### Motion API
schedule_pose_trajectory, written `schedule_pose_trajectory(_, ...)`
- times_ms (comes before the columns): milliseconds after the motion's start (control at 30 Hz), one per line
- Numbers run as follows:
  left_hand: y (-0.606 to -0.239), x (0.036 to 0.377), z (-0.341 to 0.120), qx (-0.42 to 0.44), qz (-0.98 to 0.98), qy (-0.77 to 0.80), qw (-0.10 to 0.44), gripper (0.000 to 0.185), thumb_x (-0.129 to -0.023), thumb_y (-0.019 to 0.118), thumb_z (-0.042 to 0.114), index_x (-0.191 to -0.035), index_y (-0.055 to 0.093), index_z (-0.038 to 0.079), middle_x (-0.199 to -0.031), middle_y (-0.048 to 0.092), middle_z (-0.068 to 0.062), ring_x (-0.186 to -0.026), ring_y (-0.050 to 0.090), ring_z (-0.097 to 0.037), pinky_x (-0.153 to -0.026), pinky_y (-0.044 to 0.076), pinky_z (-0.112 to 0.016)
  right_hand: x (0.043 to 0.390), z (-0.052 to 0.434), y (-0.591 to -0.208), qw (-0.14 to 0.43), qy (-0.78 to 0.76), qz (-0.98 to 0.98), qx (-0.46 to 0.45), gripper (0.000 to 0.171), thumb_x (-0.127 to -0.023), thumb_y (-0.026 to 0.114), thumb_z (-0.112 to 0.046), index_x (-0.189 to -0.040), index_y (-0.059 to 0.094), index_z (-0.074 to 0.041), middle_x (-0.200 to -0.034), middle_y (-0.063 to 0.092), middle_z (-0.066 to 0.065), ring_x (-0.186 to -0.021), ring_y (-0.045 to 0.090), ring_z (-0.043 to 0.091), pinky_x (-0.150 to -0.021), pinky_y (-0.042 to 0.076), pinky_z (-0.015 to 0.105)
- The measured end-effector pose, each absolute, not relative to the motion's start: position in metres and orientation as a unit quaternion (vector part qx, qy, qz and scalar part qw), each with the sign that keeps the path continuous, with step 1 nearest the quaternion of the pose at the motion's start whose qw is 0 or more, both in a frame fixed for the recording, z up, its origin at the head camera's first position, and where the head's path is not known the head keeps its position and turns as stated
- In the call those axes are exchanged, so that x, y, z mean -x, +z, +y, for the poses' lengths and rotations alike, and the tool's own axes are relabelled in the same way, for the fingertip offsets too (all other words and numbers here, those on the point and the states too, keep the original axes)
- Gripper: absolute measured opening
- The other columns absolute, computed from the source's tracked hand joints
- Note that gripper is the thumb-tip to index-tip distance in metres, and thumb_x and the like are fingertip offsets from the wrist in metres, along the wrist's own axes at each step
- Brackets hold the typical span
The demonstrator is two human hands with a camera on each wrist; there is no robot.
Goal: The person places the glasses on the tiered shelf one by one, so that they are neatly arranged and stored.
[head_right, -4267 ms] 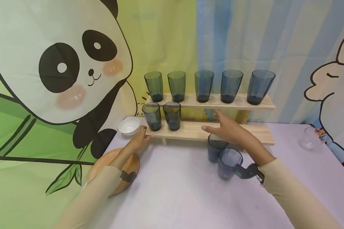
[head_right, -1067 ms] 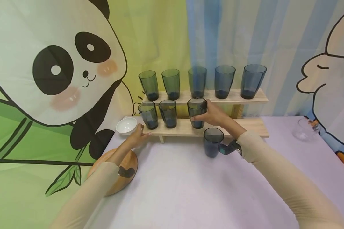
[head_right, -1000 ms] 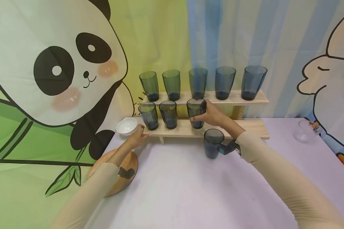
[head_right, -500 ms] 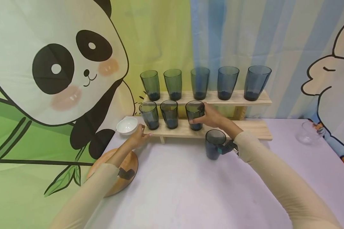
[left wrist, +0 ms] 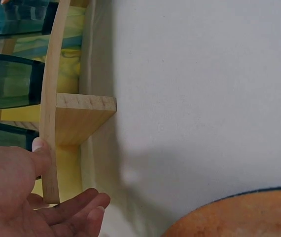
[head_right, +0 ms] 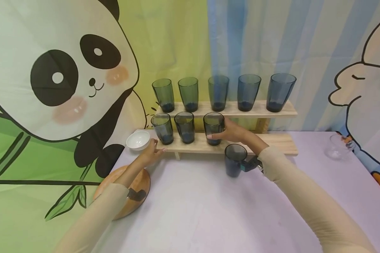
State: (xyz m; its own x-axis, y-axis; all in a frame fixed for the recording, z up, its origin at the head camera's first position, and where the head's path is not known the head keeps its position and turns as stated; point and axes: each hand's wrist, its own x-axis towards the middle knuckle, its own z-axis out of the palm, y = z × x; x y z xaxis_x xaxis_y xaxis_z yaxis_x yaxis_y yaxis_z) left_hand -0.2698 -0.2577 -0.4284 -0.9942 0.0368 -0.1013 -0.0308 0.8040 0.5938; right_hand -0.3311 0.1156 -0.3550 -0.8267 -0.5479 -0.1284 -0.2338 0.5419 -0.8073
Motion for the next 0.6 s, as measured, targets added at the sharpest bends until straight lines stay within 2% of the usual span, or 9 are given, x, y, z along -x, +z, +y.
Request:
schedule_pose_trajectory(100,-0.427,0.270,-0.259,-0.003,0.950,0.308,0.053,0.066,-0.103,0.054,0.042,-0.146,0.023,0.002,-0.146,0.038,-0.038,-0.128,0.045,-0.051,-0.103,0.037,-0.057,0.325,0.127,-0.347,0.230,-0.360,0.880,0.208,0.106,-0.087,0.067,-0.063,-0.156,0.015,-0.002,-0.155,0.025,0.027,-0.140,0.028,0.045,-0.105,0.033,0.060)
schedule_pose_trajectory(167,-0.426,0.270,-0.258,-0.002,0.950,0.309,0.052,0.066,-0.103,0.055,0.042,-0.146,0.023,0.003,-0.146,0.038,-0.037,-0.128,0.045,-0.051,-0.103,0.037,-0.057,0.320,0.136,-0.343,0.246,-0.332,0.885,0.214,0.102,-0.089,0.062,-0.066,-0.152,0.020,0.003,-0.153,0.027,0.031,-0.138,0.030,0.048,-0.104,0.035,0.060)
schedule_pose_trajectory(233,-0.426,0.270,-0.258,-0.002,0.949,0.310,0.052,0.066,-0.103,0.055,0.041,-0.146,0.023,0.002,-0.146,0.038,-0.037,-0.127,0.046,-0.051,-0.102,0.038,-0.057,0.313,0.145,-0.345,0.251,-0.328,0.883,0.223,0.096,-0.092,0.060,-0.064,-0.150,0.024,0.003,-0.152,0.030,0.030,-0.137,0.033,0.048,-0.103,0.037,0.059)
schedule_pose_trajectory(367,-0.426,0.269,-0.258,0.000,0.950,0.308,0.052,0.066,-0.103,0.055,0.042,-0.146,0.024,0.002,-0.145,0.039,-0.037,-0.126,0.047,-0.052,-0.101,0.039,-0.057,0.295,0.162,-0.358,0.255,-0.347,0.867,0.249,0.089,-0.097,0.062,-0.050,-0.155,0.018,0.002,-0.154,0.027,0.031,-0.140,0.029,0.050,-0.104,0.036,0.061)
schedule_pose_trajectory(500,-0.429,0.269,-0.259,0.002,0.948,0.313,0.049,0.066,-0.103,0.055,0.041,-0.146,0.024,0.002,-0.147,0.038,-0.036,-0.127,0.046,-0.051,-0.102,0.038,-0.058,0.277,0.175,-0.377,0.249,-0.373,0.855,0.260,0.093,-0.095,0.068,-0.043,-0.158,0.014,-0.003,-0.157,0.023,0.030,-0.142,0.024,0.050,-0.104,0.031,0.065)
schedule_pose_trajectory(600,-0.432,0.270,-0.259,-0.007,0.946,0.320,0.045,0.066,-0.103,0.055,0.040,-0.146,0.023,0.002,-0.148,0.036,-0.036,-0.129,0.044,-0.052,-0.103,0.037,-0.059,0.266,0.184,-0.389,0.232,-0.397,0.852,0.249,0.098,-0.092,0.072,-0.042,-0.160,0.011,-0.008,-0.159,0.018,0.028,-0.142,0.023,0.050,-0.103,0.033,0.065)
